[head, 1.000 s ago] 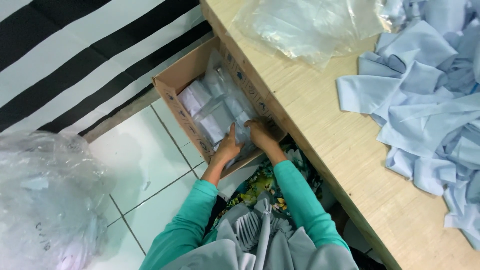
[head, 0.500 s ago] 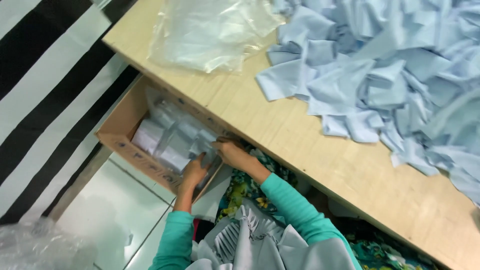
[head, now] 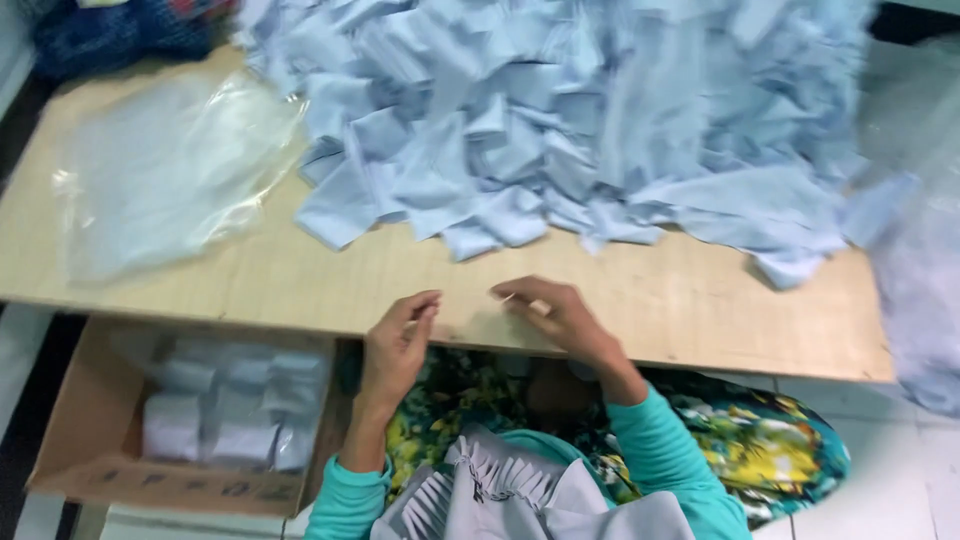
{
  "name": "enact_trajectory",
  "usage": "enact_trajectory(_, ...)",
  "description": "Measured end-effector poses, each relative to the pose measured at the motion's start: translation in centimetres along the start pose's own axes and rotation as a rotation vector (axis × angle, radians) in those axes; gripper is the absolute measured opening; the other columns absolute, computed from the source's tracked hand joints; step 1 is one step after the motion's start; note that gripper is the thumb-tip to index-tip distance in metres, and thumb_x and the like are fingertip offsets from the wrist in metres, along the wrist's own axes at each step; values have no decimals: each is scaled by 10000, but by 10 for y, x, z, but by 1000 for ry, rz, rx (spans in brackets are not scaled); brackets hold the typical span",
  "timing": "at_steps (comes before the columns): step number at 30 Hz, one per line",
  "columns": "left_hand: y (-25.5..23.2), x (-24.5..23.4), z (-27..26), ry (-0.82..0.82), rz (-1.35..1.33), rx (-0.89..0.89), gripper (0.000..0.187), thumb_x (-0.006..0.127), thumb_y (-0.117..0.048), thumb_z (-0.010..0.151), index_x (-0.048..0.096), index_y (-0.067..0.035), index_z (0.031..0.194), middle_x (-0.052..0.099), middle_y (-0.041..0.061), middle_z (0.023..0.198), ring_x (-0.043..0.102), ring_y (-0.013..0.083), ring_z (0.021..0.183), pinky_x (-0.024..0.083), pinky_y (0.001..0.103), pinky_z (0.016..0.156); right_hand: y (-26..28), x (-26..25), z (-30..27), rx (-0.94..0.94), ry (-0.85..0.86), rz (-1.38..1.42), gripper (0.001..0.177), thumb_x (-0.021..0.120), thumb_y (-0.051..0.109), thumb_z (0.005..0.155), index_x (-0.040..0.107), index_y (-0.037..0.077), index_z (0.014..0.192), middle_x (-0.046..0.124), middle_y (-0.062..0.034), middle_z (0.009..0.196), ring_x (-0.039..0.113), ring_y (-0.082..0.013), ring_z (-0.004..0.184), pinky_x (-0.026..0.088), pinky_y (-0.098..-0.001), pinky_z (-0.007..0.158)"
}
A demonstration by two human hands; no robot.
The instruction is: The person folds strips of blue fabric by hand on a table and places the folded bundles into plastic bags, eventually putting the bags into a box on the floor.
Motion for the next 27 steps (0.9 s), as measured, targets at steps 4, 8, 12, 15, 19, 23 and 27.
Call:
enact_trajectory(4, -26, 94, 29, 202, -158, 110, 227, 632, -90, 1008, 755, -108, 1198, 775, 95, 1022, 760, 253, 951, 611, 361, 867, -39, -116, -37, 63, -194, -174, 301, 703, 42, 943, 765, 131, 1224, 785, -144, 1063, 778, -301, 896, 596, -454, 845)
enact_trajectory(8, -41, 179, 58, 267, -95, 312, 205, 665, -92, 984, 748, -148, 1163, 753, 57, 1028, 743, 275, 965, 597, 382, 845, -88, -228, -66, 116, -485, -467, 260, 702, 27, 987, 773, 154, 1203, 759, -62, 1042, 736, -237, 923, 585, -353, 807)
enact_trajectory(12, -51, 243, 96, 221, 38, 498, 244, 638, -84, 981, 704, -141, 1209, 682, 99, 1100, 700, 354, 1045, 573, 456, 879, -122, -313, -83, 73, -690, -990, 373, 749, -26, 920, 745, 87, 1275, 667, -154, 1186, 618, -370, 1139, 516, -473, 972)
enact_trajectory(15, -48, 280, 123, 185, 136, 537, 273, 638, -85, 977, 668, -117, 1246, 644, 119, 1128, 683, 368, 1054, 558, 466, 894, -150, -342, -79, 270, -691, -1173, 667, 842, 85, 797, 637, 170, 1425, 477, -193, 1418, 454, -446, 1285, 438, -624, 992)
enact_trajectory(19, -36, 323, 146, 231, 311, 450, 383, 673, -191, 971, 584, -110, 1335, 596, 152, 1182, 663, 390, 1062, 560, 498, 890, -197, -348, -72, 319, -651, -1185, 412, 780, 230, 871, 725, 255, 1279, 522, -141, 1424, 432, -426, 1349, 361, -648, 1023)
enact_trajectory(23, -11, 350, 161, 227, 351, 424, 284, 719, -241, 947, 657, -141, 1206, 629, 73, 1077, 693, 317, 1000, 579, 447, 814, -204, -354, -75, 238, -715, -1117, 119, 722, 258, 983, 751, 270, 1097, 602, -58, 1366, 511, -311, 1334, 358, -548, 1050)
enact_trajectory(27, -27, 329, 161, 123, 32, 318, 110, 722, -219, 977, 696, -176, 1075, 691, 26, 941, 723, 252, 907, 575, 384, 769, -165, -355, -81, 256, -676, -680, 386, 647, 246, 998, 628, 305, 1379, 523, -65, 1482, 434, -318, 1431, 302, -628, 1117)
Point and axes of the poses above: each hand's wrist, its own z-axis towards the middle knuckle, its own x-axis out of the palm, y = z × x, the point moved 6 cm from there along z, towards the middle knuckle
